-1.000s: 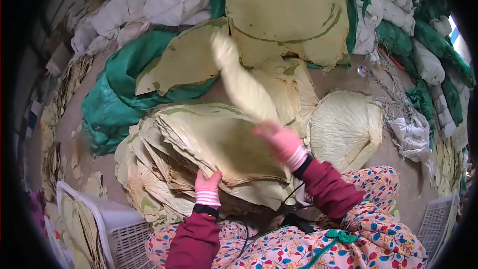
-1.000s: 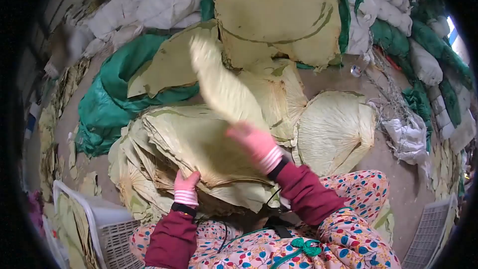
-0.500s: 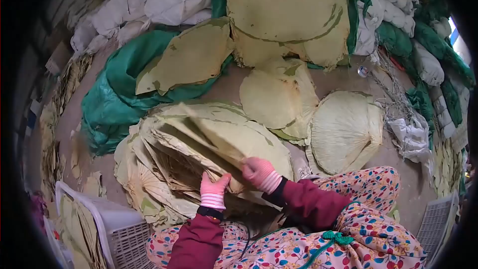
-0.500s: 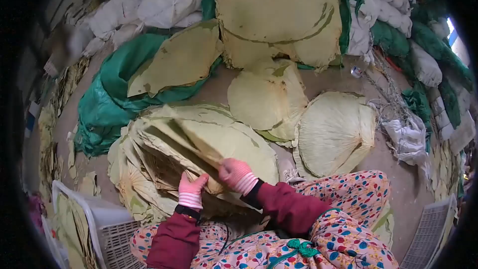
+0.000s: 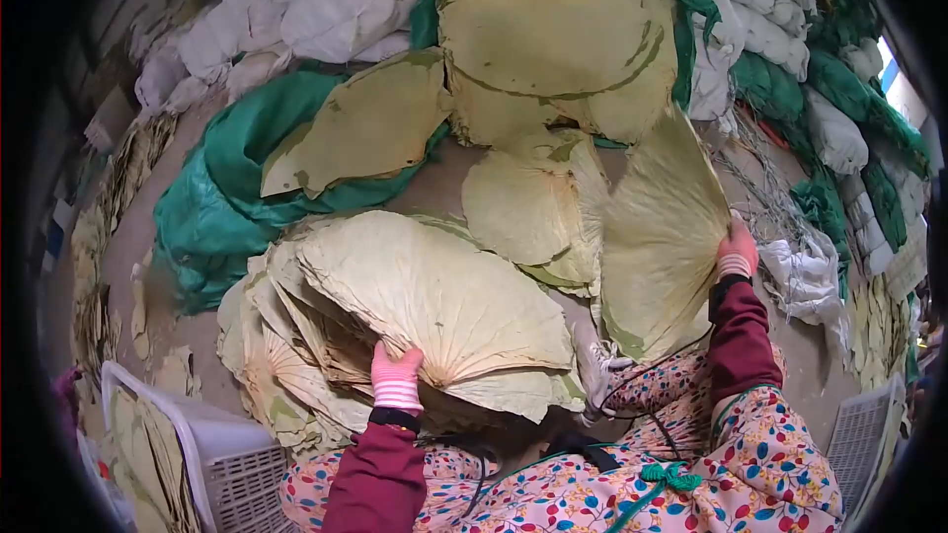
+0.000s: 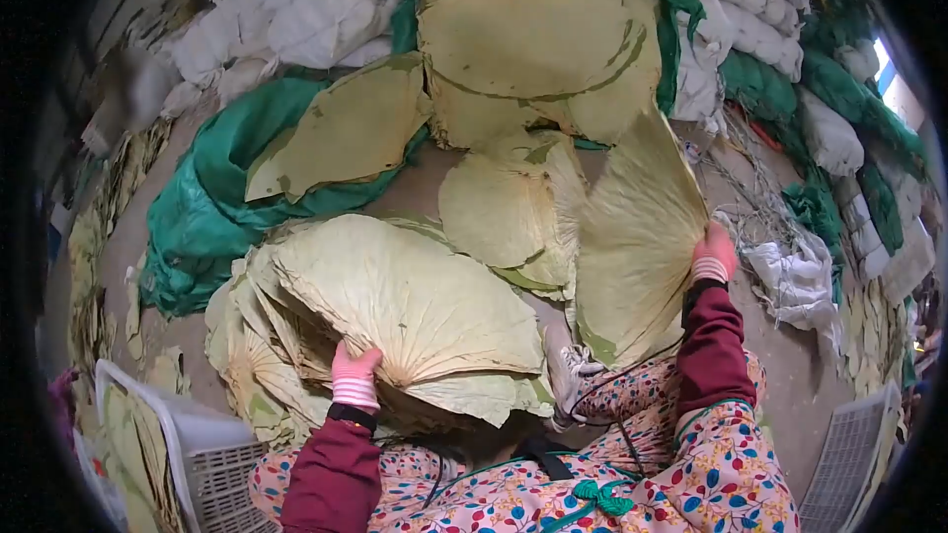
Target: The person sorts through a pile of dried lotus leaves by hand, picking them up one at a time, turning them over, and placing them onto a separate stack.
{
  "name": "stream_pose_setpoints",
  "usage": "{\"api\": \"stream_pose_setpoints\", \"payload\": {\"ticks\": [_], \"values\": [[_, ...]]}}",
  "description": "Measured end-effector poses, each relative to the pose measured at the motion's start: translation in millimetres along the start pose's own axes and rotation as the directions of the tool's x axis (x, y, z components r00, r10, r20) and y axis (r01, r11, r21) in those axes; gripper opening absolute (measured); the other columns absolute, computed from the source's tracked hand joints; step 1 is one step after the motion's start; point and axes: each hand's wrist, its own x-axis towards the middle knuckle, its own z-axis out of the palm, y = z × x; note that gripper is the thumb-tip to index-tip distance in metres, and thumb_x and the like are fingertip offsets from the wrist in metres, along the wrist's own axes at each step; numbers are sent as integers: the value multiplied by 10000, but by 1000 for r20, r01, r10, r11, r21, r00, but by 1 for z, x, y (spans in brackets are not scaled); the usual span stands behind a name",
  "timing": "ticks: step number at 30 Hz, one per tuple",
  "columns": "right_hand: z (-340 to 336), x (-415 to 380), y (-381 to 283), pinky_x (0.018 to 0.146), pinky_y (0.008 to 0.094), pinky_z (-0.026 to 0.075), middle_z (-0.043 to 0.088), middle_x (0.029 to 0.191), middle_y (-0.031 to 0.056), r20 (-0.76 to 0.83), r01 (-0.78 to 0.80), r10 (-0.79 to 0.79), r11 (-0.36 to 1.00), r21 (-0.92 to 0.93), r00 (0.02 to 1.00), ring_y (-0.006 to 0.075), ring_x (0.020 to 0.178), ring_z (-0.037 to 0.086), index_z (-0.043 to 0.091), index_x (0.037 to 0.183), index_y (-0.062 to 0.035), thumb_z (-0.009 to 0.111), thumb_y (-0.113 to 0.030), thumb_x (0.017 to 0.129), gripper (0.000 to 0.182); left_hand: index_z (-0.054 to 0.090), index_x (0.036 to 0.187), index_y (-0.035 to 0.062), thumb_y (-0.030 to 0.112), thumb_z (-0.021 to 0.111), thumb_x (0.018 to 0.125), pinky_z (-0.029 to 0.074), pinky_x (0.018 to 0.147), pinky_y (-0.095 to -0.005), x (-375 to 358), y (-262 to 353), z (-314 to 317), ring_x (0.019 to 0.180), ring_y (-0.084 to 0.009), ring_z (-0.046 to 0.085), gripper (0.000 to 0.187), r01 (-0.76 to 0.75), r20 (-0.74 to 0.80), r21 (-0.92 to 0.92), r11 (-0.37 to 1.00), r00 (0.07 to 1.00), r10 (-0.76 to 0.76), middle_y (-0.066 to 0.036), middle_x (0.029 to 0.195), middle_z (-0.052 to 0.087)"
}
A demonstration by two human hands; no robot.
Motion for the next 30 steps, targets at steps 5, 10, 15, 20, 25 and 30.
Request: {"api": "stream_pose_setpoints", "payload": {"ticks": [5, 10, 15, 20, 25, 30], "values": [[49, -71, -86, 974, 417, 245, 341, 1282, 145, 85, 531, -545, 836, 142, 834, 302, 1197, 299, 376, 1210, -92, 679, -457, 599, 773, 368, 1133, -103, 55, 643, 668, 430, 744, -263, -18, 33, 7, 836, -172, 514, 563, 52, 126, -69, 996, 991, -43, -131, 998, 518], [5, -249, -226, 845, 397, 388, 456, 1104, 215, -42, 692, -954, 184, 698, 296, 349, 999, 470, 438, 1114, -17, 641, -428, 630, 666, 404, 1101, -72, 44, 642, 696, 438, 728, -260, -18, 25, 9, 803, -155, 520, 484, 27, 146, -105, 994, 989, -11, -96, 956, 527], [-1, -290, -259, 628, 404, 452, 558, 799, 184, 285, 548, -946, 322, 772, 156, 360, 724, 551, 478, 864, -16, 551, -346, 731, 364, 395, 1094, -58, 15, 658, 688, 452, 662, -273, -23, 34, 1, 750, -162, 532, 489, 91, 191, -232, 969, 980, -46, -100, 910, 542], [15, -279, -251, 614, 379, 449, 553, 702, 177, 291, 376, -953, 303, 876, 89, 344, 679, 552, 502, 820, -49, 488, -280, 763, 238, 271, 1198, -103, 20, 682, 670, 455, 669, -272, -26, 33, -3, 771, -171, 532, 680, 151, 268, -161, 975, 958, -105, -140, 960, 524], [44, -286, -238, 603, 363, 454, 560, 686, 166, 259, 220, -828, 409, 886, 497, 343, 645, 547, 569, 876, -96, 464, -230, 745, 215, 289, 1191, -125, 39, 682, 666, 443, 720, -273, -27, 21, 0, 835, -178, 516, 676, 104, 159, -144, 984, 984, -81, -166, 1013, 502], [78, -149, -200, 707, 341, 440, 546, 771, 169, 5, 535, -606, 706, 464, 795, 330, 726, 523, 549, 846, -18, 418, -85, 794, 156, 355, 1140, -130, 55, 641, 662, 413, 781, -269, -19, 19, -11, 865, -190, 507, 586, -1, 102, 63, 998, 995, -6, -155, 1042, 503]]}}
